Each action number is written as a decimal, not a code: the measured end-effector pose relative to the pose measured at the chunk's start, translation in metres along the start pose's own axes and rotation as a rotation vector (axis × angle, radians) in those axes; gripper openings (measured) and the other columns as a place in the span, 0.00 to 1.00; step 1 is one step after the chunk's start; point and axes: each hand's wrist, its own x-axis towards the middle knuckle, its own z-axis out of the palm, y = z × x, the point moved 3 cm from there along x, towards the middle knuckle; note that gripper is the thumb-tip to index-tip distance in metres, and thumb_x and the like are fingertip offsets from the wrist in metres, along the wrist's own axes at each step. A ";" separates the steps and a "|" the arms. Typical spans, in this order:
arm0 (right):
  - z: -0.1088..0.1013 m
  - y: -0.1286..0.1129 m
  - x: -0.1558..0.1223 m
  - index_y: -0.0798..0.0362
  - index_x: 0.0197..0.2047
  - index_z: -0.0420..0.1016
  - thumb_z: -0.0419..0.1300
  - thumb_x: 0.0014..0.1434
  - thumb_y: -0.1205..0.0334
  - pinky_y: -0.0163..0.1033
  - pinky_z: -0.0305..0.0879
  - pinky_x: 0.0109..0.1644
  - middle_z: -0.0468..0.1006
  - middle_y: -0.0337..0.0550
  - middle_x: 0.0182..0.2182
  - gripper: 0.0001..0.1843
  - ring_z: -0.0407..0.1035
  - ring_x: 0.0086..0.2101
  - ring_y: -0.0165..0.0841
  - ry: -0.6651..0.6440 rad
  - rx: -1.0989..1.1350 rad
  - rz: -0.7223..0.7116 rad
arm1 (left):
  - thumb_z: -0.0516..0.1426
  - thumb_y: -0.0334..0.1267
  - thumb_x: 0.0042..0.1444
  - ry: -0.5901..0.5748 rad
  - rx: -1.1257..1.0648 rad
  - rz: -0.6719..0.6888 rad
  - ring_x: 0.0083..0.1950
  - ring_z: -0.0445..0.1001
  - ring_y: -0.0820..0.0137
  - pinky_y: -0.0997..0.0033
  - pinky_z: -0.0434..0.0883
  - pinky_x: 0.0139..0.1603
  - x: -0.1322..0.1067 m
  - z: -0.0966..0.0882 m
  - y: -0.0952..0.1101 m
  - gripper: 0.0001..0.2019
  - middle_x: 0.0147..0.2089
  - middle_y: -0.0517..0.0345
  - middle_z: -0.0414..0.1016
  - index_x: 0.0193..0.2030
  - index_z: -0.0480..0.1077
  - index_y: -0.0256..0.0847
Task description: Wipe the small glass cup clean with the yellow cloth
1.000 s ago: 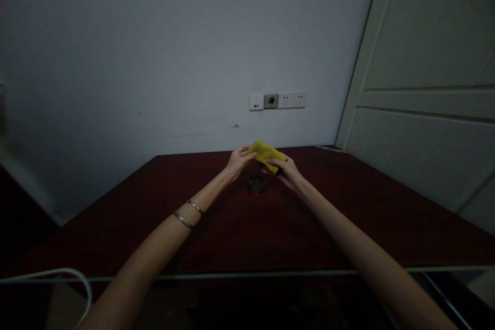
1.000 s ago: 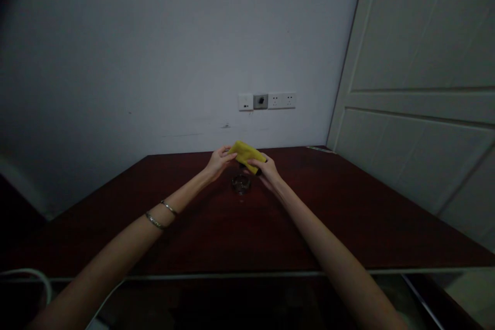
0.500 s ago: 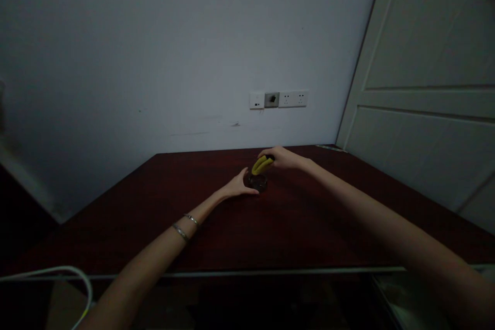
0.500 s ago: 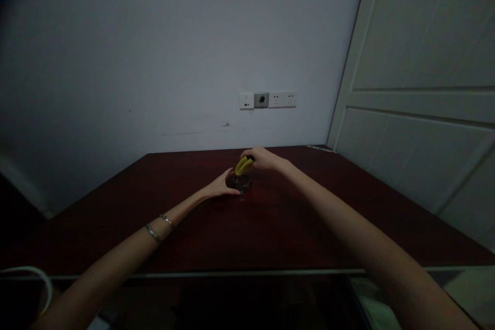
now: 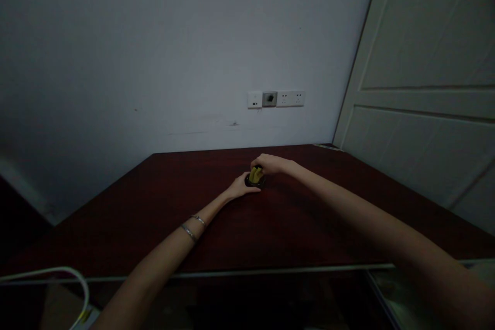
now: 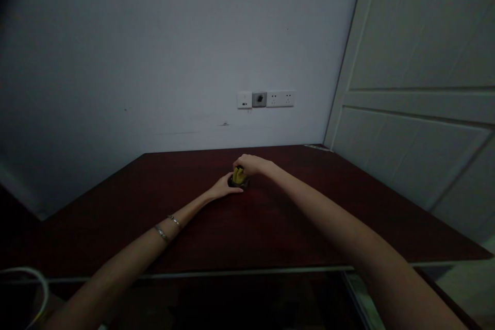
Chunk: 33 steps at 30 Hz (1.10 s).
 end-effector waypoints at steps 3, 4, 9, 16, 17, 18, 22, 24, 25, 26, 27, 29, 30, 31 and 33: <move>0.005 0.000 0.000 0.52 0.40 0.75 0.54 0.45 0.75 0.32 0.58 0.32 0.78 0.45 0.34 0.18 0.71 0.34 0.34 -0.028 -0.026 0.043 | 0.66 0.47 0.35 -0.001 0.013 0.007 0.51 0.69 0.59 0.61 0.64 0.53 0.000 0.000 0.001 0.37 0.50 0.45 0.70 0.52 0.62 0.34; 0.006 0.001 0.000 0.52 0.40 0.75 0.54 0.46 0.74 0.32 0.58 0.32 0.78 0.45 0.35 0.18 0.71 0.34 0.33 -0.033 -0.014 0.044 | 0.66 0.47 0.35 0.000 0.018 0.006 0.52 0.69 0.59 0.61 0.64 0.53 0.000 0.000 0.001 0.37 0.50 0.45 0.70 0.52 0.62 0.34; 0.004 0.009 0.001 0.53 0.40 0.74 0.61 0.42 0.69 0.31 0.60 0.33 0.78 0.43 0.35 0.17 0.71 0.34 0.33 -0.078 0.100 0.024 | 0.66 0.48 0.34 0.012 0.040 -0.012 0.51 0.69 0.58 0.62 0.65 0.52 -0.001 0.000 0.001 0.39 0.51 0.45 0.70 0.54 0.61 0.35; 0.005 0.009 0.005 0.52 0.42 0.73 0.62 0.43 0.63 0.32 0.61 0.33 0.78 0.44 0.36 0.19 0.71 0.35 0.35 -0.053 0.018 0.097 | 0.65 0.49 0.34 0.027 0.070 -0.013 0.52 0.69 0.57 0.62 0.66 0.51 -0.002 -0.001 0.005 0.38 0.50 0.47 0.70 0.53 0.62 0.36; 0.006 0.008 0.005 0.52 0.42 0.73 0.62 0.44 0.62 0.33 0.61 0.33 0.77 0.46 0.37 0.19 0.71 0.36 0.36 -0.040 -0.017 0.122 | 0.65 0.49 0.34 0.024 0.071 -0.013 0.52 0.68 0.57 0.62 0.65 0.51 -0.002 -0.001 0.005 0.38 0.51 0.46 0.70 0.53 0.62 0.36; 0.006 0.006 0.005 0.52 0.43 0.72 0.61 0.44 0.61 0.33 0.60 0.32 0.77 0.47 0.37 0.19 0.71 0.36 0.37 -0.025 -0.052 0.147 | 0.65 0.49 0.35 0.020 0.068 -0.013 0.52 0.68 0.57 0.62 0.65 0.51 -0.003 -0.001 0.005 0.38 0.51 0.46 0.70 0.53 0.62 0.36; 0.008 0.001 0.006 0.53 0.45 0.70 0.59 0.48 0.61 0.34 0.61 0.32 0.76 0.52 0.39 0.19 0.71 0.38 0.41 0.044 -0.157 0.195 | 0.65 0.48 0.36 0.012 0.040 0.002 0.52 0.68 0.59 0.63 0.64 0.53 -0.002 0.000 0.003 0.36 0.51 0.47 0.70 0.53 0.62 0.36; 0.010 -0.001 0.006 0.54 0.46 0.70 0.57 0.49 0.62 0.35 0.62 0.33 0.76 0.54 0.40 0.18 0.72 0.39 0.42 0.064 -0.178 0.203 | 0.65 0.48 0.36 0.017 0.043 0.006 0.52 0.68 0.59 0.62 0.64 0.53 -0.001 0.000 0.003 0.36 0.51 0.47 0.70 0.53 0.63 0.36; 0.011 -0.001 0.006 0.54 0.45 0.71 0.56 0.50 0.62 0.36 0.62 0.34 0.76 0.54 0.40 0.18 0.72 0.39 0.42 0.063 -0.179 0.200 | 0.65 0.48 0.35 0.021 0.051 0.007 0.52 0.68 0.59 0.62 0.64 0.53 -0.001 0.000 0.003 0.36 0.51 0.48 0.70 0.53 0.63 0.36; 0.012 -0.002 0.006 0.54 0.45 0.71 0.56 0.50 0.62 0.36 0.62 0.34 0.76 0.54 0.40 0.17 0.72 0.38 0.42 0.053 -0.173 0.194 | 0.65 0.48 0.35 0.025 0.061 0.005 0.52 0.68 0.59 0.62 0.64 0.53 -0.001 0.000 0.003 0.36 0.51 0.48 0.70 0.53 0.63 0.37; 0.013 -0.002 0.006 0.54 0.44 0.72 0.56 0.50 0.62 0.36 0.62 0.34 0.77 0.54 0.40 0.17 0.72 0.38 0.42 0.036 -0.161 0.185 | 0.65 0.48 0.35 0.028 0.068 0.003 0.52 0.69 0.59 0.62 0.64 0.53 -0.001 0.000 0.003 0.36 0.51 0.48 0.71 0.53 0.63 0.37; 0.013 -0.002 0.006 0.54 0.44 0.74 0.57 0.48 0.62 0.36 0.63 0.34 0.77 0.53 0.39 0.18 0.72 0.38 0.41 -0.006 -0.127 0.167 | 0.65 0.48 0.35 0.034 0.076 -0.009 0.51 0.69 0.59 0.61 0.64 0.52 -0.001 0.000 0.003 0.37 0.51 0.48 0.71 0.53 0.63 0.37; 0.013 -0.001 0.006 0.53 0.44 0.74 0.58 0.47 0.62 0.36 0.63 0.34 0.77 0.51 0.39 0.19 0.72 0.37 0.40 -0.028 -0.103 0.161 | 0.65 0.48 0.35 0.036 0.076 -0.013 0.51 0.69 0.59 0.61 0.65 0.52 -0.002 0.000 0.003 0.36 0.50 0.49 0.71 0.53 0.63 0.37; 0.012 0.000 0.006 0.53 0.44 0.74 0.59 0.45 0.62 0.35 0.63 0.33 0.78 0.50 0.38 0.20 0.72 0.36 0.39 -0.051 -0.075 0.157 | 0.65 0.48 0.35 0.036 0.075 -0.015 0.50 0.69 0.59 0.62 0.65 0.52 -0.002 0.000 0.004 0.36 0.50 0.49 0.71 0.53 0.63 0.37; 0.010 0.003 0.006 0.52 0.44 0.75 0.59 0.43 0.63 0.33 0.62 0.31 0.78 0.47 0.37 0.21 0.72 0.34 0.37 -0.097 -0.016 0.159 | 0.65 0.48 0.35 0.032 0.076 -0.011 0.50 0.70 0.59 0.62 0.65 0.51 -0.002 0.000 0.004 0.36 0.49 0.49 0.72 0.52 0.63 0.37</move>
